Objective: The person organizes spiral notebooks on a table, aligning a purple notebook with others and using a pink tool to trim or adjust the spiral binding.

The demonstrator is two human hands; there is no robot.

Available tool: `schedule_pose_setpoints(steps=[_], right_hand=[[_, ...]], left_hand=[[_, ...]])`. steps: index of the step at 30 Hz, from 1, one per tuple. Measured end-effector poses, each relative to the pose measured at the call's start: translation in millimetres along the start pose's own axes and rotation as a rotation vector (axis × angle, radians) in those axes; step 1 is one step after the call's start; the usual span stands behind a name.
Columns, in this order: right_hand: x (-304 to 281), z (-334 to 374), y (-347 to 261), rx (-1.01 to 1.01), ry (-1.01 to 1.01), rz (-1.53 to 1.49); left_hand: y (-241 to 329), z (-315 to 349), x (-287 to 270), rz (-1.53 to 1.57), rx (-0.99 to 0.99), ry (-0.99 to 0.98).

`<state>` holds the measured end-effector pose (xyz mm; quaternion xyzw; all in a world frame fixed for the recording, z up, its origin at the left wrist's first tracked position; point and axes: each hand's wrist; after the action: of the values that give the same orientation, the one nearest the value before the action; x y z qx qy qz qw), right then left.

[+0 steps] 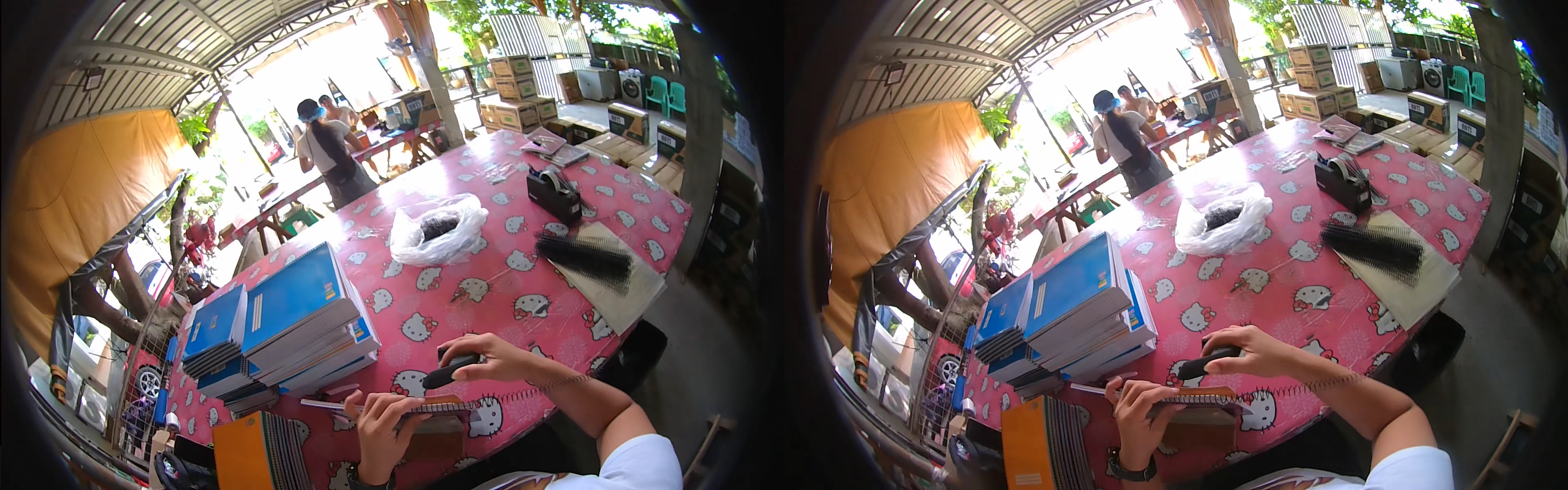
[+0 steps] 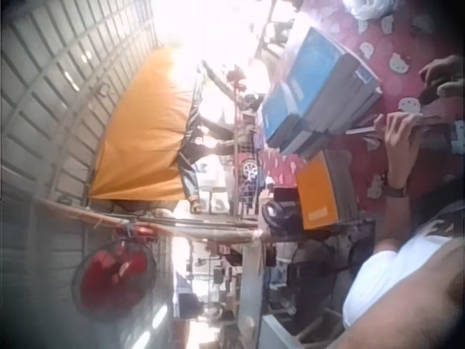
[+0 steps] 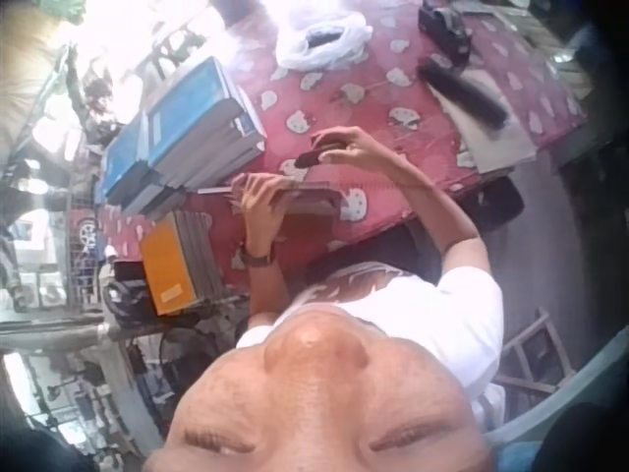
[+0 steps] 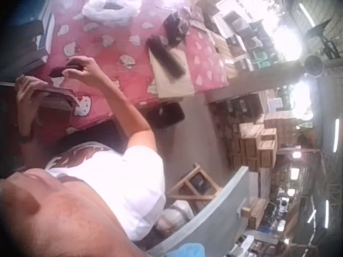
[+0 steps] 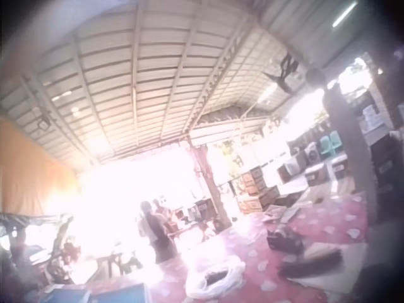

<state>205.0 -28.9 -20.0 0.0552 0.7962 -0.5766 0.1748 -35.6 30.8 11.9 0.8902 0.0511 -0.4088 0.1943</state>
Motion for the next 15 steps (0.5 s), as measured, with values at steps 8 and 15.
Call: schedule_pose_setpoints(steps=[8,15], right_hand=[[-1,16,4,-0.078,0.048,-0.158],[8,-11,-26,-0.16,-0.145,-0.554]], left_hand=[[-13,0,-2,0.175,-0.071,0.002],[-15,2,-7,-0.032,-0.026,0.015]])
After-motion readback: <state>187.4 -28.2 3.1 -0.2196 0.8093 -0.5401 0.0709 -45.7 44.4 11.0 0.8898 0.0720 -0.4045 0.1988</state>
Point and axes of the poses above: each hand's wrist, its own z-axis away from the middle knuckle, its own x-axis out of the palm, y = z × x, and after that the axes turned 8 degrees about -y, right-handed
